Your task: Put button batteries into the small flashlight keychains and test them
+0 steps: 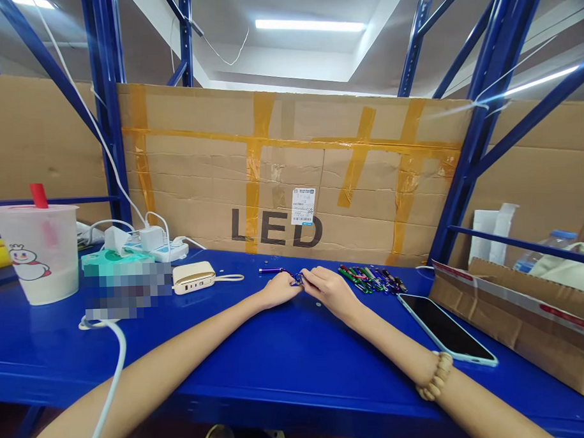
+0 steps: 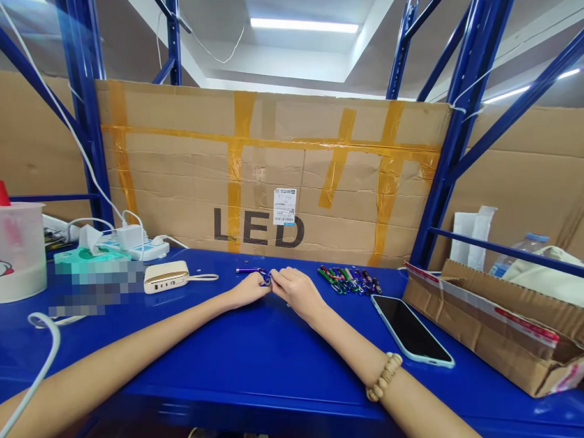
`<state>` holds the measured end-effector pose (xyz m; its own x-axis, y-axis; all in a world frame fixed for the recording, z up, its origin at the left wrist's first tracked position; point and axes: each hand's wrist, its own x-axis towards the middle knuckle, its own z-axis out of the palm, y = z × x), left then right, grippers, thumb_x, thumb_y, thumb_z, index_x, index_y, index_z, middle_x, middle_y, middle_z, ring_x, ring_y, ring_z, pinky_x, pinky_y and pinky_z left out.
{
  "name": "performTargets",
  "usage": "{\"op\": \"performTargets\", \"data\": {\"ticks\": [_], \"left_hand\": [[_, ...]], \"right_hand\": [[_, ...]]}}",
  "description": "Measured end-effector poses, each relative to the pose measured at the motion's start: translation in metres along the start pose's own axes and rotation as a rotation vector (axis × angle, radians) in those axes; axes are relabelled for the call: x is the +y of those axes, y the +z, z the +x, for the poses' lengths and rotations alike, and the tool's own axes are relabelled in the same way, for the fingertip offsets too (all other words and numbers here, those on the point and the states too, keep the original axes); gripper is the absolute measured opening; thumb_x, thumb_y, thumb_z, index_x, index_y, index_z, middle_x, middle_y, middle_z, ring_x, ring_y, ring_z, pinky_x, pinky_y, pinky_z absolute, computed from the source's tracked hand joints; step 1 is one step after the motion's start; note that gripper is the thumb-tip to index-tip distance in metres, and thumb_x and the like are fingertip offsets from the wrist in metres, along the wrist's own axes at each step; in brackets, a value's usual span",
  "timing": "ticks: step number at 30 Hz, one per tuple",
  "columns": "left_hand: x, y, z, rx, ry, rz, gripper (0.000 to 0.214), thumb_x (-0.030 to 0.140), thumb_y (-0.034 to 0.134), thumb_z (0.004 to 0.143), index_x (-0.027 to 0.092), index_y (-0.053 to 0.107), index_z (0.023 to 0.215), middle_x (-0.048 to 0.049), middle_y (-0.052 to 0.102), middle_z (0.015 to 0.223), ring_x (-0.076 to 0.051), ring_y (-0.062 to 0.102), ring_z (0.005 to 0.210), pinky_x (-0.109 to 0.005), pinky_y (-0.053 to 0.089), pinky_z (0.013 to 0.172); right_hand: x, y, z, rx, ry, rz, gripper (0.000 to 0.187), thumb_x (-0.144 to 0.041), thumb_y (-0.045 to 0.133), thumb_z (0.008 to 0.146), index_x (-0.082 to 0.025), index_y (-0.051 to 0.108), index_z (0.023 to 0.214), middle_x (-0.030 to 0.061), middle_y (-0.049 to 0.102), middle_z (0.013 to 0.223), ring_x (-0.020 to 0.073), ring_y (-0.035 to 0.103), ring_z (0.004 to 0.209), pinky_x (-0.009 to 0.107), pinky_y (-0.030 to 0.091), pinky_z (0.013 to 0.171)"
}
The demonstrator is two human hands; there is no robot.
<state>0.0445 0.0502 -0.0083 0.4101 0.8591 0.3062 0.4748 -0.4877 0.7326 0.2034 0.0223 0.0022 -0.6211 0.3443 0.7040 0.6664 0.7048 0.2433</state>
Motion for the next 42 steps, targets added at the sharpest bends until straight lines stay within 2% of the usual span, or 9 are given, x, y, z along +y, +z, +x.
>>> {"op": "performTargets", "data": {"ticks": [8, 13, 16, 20, 22, 27, 30, 36, 42], "left_hand": [[0.003, -0.003, -0.003, -0.134, -0.054, -0.190, 0.028, 0.031, 0.045, 0.064, 0.018, 0.031, 0.044, 0.0064, 0.028, 0.039, -0.006, 0.024, 0.042, -0.023, 0.017, 0.045], [0.004, -0.003, -0.001, 0.002, -0.073, -0.138, 0.034, 0.036, 0.051, 0.065, 0.018, 0.030, 0.045, 0.0075, 0.025, 0.043, -0.006, 0.023, 0.045, -0.023, 0.017, 0.048], [0.002, -0.004, 0.000, 0.106, -0.034, -0.136, 0.021, 0.030, 0.052, 0.066, 0.016, 0.041, 0.055, 0.0064, 0.037, 0.051, -0.008, 0.034, 0.052, -0.022, 0.026, 0.053], [0.000, -0.003, 0.000, 0.142, 0.054, -0.036, 0.013, 0.015, 0.054, 0.059, 0.016, 0.047, 0.070, 0.0043, 0.049, 0.064, -0.011, 0.044, 0.062, -0.023, 0.034, 0.060], [-0.001, 0.000, -0.001, 0.103, 0.070, -0.018, 0.017, 0.013, 0.053, 0.059, 0.017, 0.046, 0.073, 0.0040, 0.050, 0.064, -0.011, 0.045, 0.062, -0.023, 0.035, 0.059], [0.000, 0.001, -0.002, 0.023, 0.079, -0.200, 0.024, 0.013, 0.051, 0.061, 0.019, 0.038, 0.081, 0.0037, 0.052, 0.068, -0.011, 0.048, 0.064, -0.021, 0.035, 0.059], [0.003, -0.002, -0.002, 0.005, -0.004, -0.318, 0.016, 0.016, 0.042, 0.073, 0.020, 0.035, 0.087, 0.0050, 0.051, 0.062, -0.010, 0.046, 0.059, -0.022, 0.034, 0.059], [0.002, -0.003, -0.003, -0.008, 0.107, -0.224, 0.014, 0.028, 0.030, 0.087, 0.020, 0.033, 0.099, 0.0056, 0.044, 0.064, -0.011, 0.046, 0.065, -0.025, 0.036, 0.070], [-0.001, 0.000, -0.002, 0.000, 0.161, -0.278, 0.018, 0.035, 0.032, 0.088, 0.020, 0.036, 0.096, 0.0028, 0.048, 0.073, -0.012, 0.048, 0.072, -0.025, 0.036, 0.074]], "right_hand": [[0.003, 0.000, -0.003, -0.016, 0.040, 0.047, 0.036, -0.028, 0.028, 0.093, -0.015, 0.060, 0.099, 0.0085, 0.058, 0.070, 0.0172, 0.053, 0.065, 0.030, 0.045, 0.065], [0.008, -0.003, -0.004, -0.055, 0.091, 0.112, 0.029, -0.027, 0.035, 0.091, -0.017, 0.061, 0.100, 0.0082, 0.059, 0.075, 0.0177, 0.055, 0.071, 0.030, 0.046, 0.067], [0.009, -0.007, -0.005, -0.144, 0.175, 0.153, 0.028, -0.025, 0.043, 0.087, -0.019, 0.059, 0.109, 0.0060, 0.059, 0.079, 0.0165, 0.056, 0.073, 0.029, 0.047, 0.067], [0.008, -0.005, -0.009, -0.177, 0.308, 0.301, 0.059, -0.035, 0.056, 0.079, -0.022, 0.037, 0.133, 0.0082, 0.056, 0.105, 0.0173, 0.057, 0.084, 0.032, 0.049, 0.072], [0.008, 0.000, -0.010, -0.162, 0.321, 0.418, 0.060, -0.039, 0.054, 0.080, -0.023, 0.035, 0.135, 0.0094, 0.054, 0.113, 0.0187, 0.056, 0.093, 0.035, 0.048, 0.077], [0.012, 0.009, -0.010, -0.200, 0.375, 0.596, 0.039, -0.033, 0.046, 0.086, -0.020, 0.052, 0.123, 0.0074, 0.065, 0.099, 0.0203, 0.059, 0.090, 0.037, 0.047, 0.081], [0.013, 0.007, -0.008, -0.182, 0.414, 0.615, 0.031, -0.031, 0.049, 0.083, -0.017, 0.063, 0.108, 0.0084, 0.066, 0.098, 0.0201, 0.060, 0.086, 0.035, 0.046, 0.079], [0.005, 0.004, -0.005, -0.275, 0.591, 0.925, 0.049, -0.050, 0.039, 0.084, -0.010, 0.065, 0.097, 0.0001, 0.053, 0.060, 0.0081, 0.043, 0.049, 0.022, 0.041, 0.050], [0.003, 0.004, -0.003, -0.269, 0.618, 0.939, 0.046, -0.050, 0.046, 0.079, -0.013, 0.065, 0.099, -0.0024, 0.046, 0.057, 0.0076, 0.032, 0.050, 0.020, 0.033, 0.045]]}}
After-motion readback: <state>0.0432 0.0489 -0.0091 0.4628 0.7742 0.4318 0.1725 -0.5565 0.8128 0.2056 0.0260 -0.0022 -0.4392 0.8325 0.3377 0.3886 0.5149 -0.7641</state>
